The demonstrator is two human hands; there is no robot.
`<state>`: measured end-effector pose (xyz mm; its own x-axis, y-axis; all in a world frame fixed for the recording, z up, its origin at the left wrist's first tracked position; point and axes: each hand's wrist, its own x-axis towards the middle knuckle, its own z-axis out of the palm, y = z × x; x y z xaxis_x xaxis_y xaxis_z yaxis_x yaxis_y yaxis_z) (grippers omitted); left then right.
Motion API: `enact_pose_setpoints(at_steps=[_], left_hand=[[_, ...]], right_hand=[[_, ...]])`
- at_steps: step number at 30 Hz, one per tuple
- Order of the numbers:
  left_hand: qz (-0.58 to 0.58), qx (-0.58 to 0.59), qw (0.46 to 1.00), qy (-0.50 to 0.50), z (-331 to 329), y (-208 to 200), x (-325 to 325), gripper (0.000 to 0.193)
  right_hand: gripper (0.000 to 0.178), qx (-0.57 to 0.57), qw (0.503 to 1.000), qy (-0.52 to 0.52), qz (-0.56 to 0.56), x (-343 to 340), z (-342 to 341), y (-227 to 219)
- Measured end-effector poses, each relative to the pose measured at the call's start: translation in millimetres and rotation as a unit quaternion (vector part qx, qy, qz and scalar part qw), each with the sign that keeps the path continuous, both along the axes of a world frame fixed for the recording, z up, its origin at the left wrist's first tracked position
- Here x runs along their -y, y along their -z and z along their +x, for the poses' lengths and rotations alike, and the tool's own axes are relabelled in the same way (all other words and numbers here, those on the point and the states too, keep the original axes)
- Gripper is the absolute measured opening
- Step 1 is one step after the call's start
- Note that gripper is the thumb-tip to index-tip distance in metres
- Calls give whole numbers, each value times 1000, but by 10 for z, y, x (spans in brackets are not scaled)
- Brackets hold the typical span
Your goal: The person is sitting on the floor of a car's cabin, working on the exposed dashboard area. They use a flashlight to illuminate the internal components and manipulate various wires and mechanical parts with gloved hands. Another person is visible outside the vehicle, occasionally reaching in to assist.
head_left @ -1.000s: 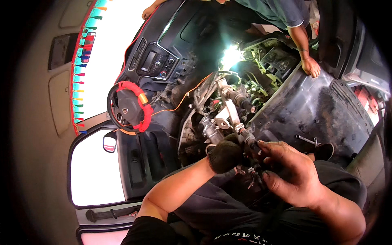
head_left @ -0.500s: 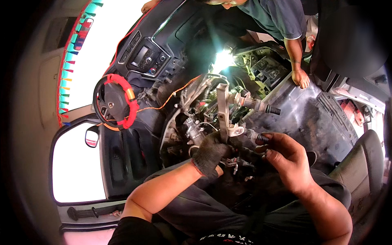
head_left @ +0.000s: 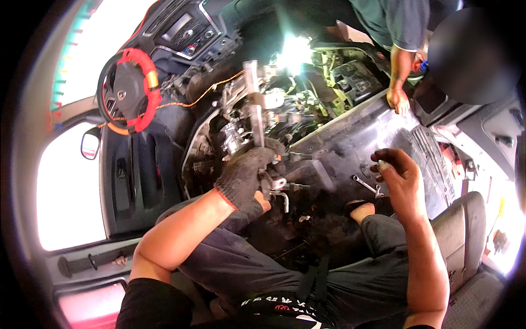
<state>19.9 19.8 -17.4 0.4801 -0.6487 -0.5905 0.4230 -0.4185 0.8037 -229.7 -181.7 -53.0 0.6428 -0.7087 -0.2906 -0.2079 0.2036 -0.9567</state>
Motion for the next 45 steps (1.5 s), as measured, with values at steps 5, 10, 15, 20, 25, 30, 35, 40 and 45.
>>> enact_pose_setpoints(at_steps=[5,10,15,20,25,30,35,40,45], left_hand=[[22,83,992,89,-122,8,-137,34],[-3,-46,998,36,-438,28,-186,35],[-7,188,976,107,-522,216,-200,31],[2,305,949,84,-449,51,-299,31],[-59,115,991,43,-100,-212,-445,26],[-25,43,999,18,325,-84,-899,30],[26,-77,992,-100,777,-67,-1042,34],[59,-11,993,-105,1074,-121,-1004,28],[109,-4,985,-134,987,-148,-1040,26]], right_hand=[[20,-109,984,-66,-124,-98,87,185],[22,-167,960,-145,-173,-128,106,508],[22,-200,943,-194,-181,-45,63,998],[30,-282,916,-253,-133,-35,254,1469],[37,-222,938,-208,-164,253,1182,2242],[48,7,958,-216,-186,-116,3396,2742],[67,-95,829,-291,-468,-617,5051,2843],[29,-213,730,-360,-541,-600,5636,3263],[21,-101,756,-329,-556,-604,5360,3131]])
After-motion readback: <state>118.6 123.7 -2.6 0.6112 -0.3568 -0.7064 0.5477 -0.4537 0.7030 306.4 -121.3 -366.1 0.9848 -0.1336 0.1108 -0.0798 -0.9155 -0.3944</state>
